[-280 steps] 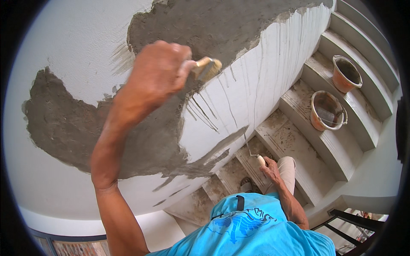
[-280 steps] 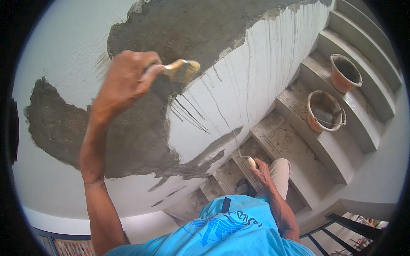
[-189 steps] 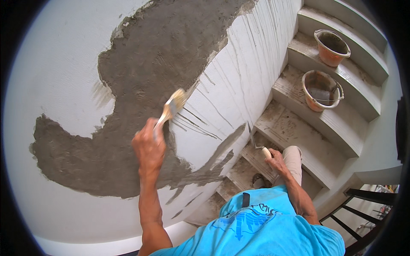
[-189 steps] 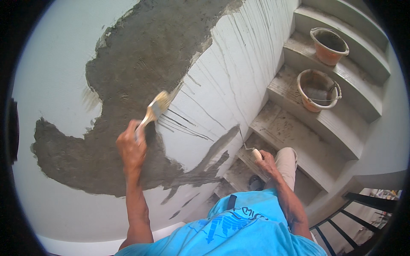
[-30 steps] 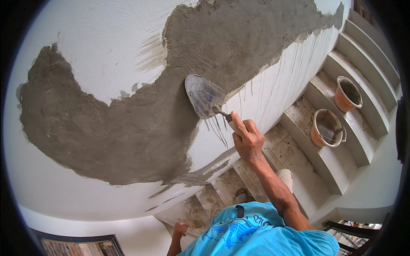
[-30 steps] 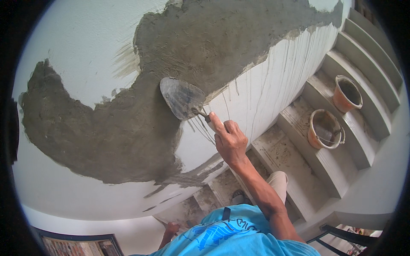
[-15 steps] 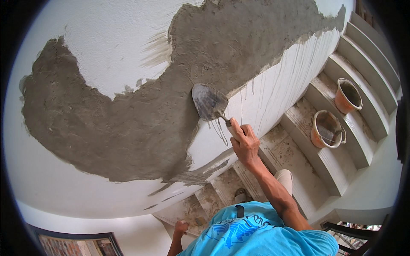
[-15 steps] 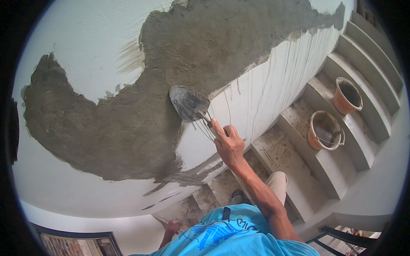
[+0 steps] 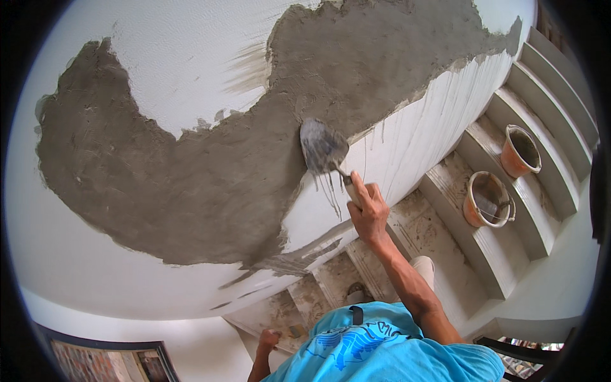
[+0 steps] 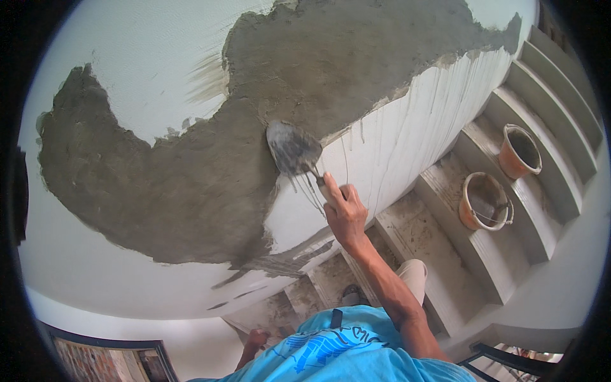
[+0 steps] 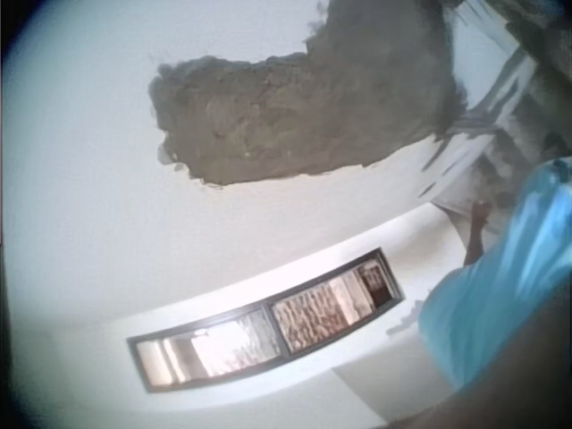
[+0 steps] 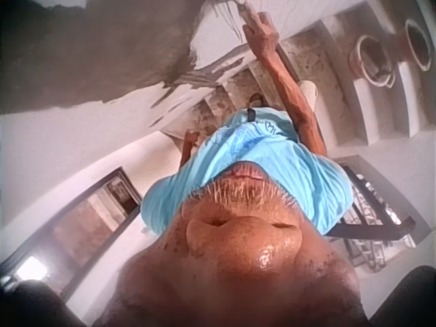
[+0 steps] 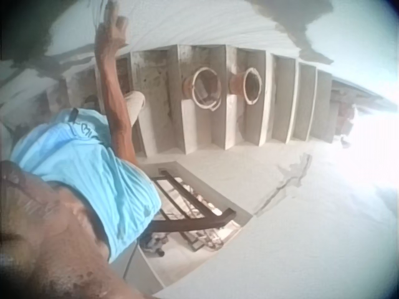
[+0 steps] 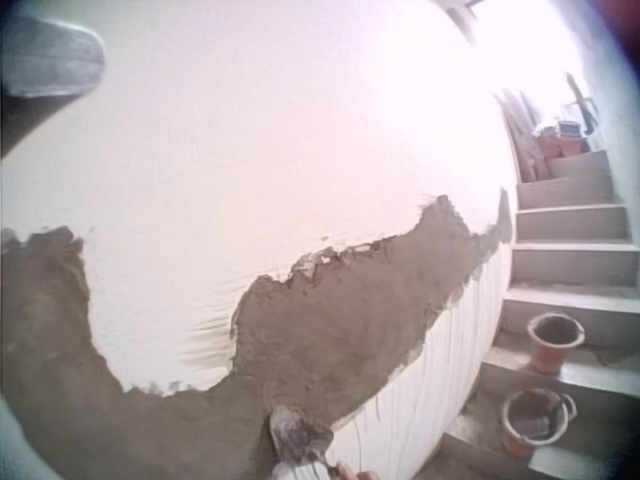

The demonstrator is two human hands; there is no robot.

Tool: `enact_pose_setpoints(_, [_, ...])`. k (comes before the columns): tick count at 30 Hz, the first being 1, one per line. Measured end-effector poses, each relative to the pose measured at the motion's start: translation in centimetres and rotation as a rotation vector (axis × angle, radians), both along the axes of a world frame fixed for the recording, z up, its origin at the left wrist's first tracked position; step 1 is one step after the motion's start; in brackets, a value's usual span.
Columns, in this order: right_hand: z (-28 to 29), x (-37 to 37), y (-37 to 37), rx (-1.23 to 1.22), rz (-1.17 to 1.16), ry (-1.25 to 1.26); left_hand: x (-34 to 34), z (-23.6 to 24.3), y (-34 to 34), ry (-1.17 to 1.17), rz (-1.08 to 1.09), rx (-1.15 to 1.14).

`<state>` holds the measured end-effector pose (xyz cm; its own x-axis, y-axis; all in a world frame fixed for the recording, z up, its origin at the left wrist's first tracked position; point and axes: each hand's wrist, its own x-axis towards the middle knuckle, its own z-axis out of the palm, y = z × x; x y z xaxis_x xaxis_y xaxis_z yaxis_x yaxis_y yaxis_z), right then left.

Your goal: The person applies plaster to a curved wall using a trowel and a brush. They repeatedly scoop plaster from a bucket and spread it across the surface, smoothing the material with the trowel and occasionally using the brush to refine the edges.

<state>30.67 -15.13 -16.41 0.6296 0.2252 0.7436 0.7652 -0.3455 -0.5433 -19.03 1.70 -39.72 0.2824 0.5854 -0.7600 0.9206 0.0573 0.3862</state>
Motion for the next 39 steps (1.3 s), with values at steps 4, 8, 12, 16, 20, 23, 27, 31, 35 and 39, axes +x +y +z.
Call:
enact_pose_setpoints(4, [0.5,0.1,-0.3,0.054,0.036,-0.016,-0.2,-0.2,-0.1,0.036,-0.042,-0.025])
enact_pose_setpoints(8, [5.8,1.6,1.3,0.178,0.036,-0.058,1.1,1.4,-0.3,0.007,-0.061,-0.021])
enact_pose_setpoints(12, [5.6,1.9,2.1,0.066,-0.002,-0.12,1.3,0.9,0.0,0.007,-0.024,-0.026])
enact_pose_setpoints(16, [1.4,-0.5,0.2,-0.062,0.071,-0.129,1.1,0.4,-0.4,0.028,0.007,-0.046])
enact_pose_setpoints(20, [2.4,0.3,-0.3,0.03,0.072,-0.058,1.1,0.7,-1.1,0.016,-0.019,-0.019])
enact_pose_setpoints(23, [6.1,2.0,0.1,0.11,0.019,-0.051,0.8,0.4,-1.0,0.007,-0.021,-0.037])
enact_pose_setpoints(27, [6.8,2.8,1.5,0.092,-0.008,-0.142,0.9,0.2,-0.8,0.014,-0.007,-0.05])
enact_pose_setpoints(31, [3.9,0.1,0.9,-0.025,0.081,-0.204,0.8,0.2,-1.1,-0.042,0.017,-0.037])
enact_pose_setpoints(35, [4.3,-0.2,0.3,0.025,0.105,-0.164,0.2,-0.7,-1.2,-0.042,0.007,-0.051])
enact_pose_setpoints(39, [8.6,2.1,0.8,0.124,0.042,-0.089,-0.8,-1.8,-0.8,-0.075,0.046,-0.076])
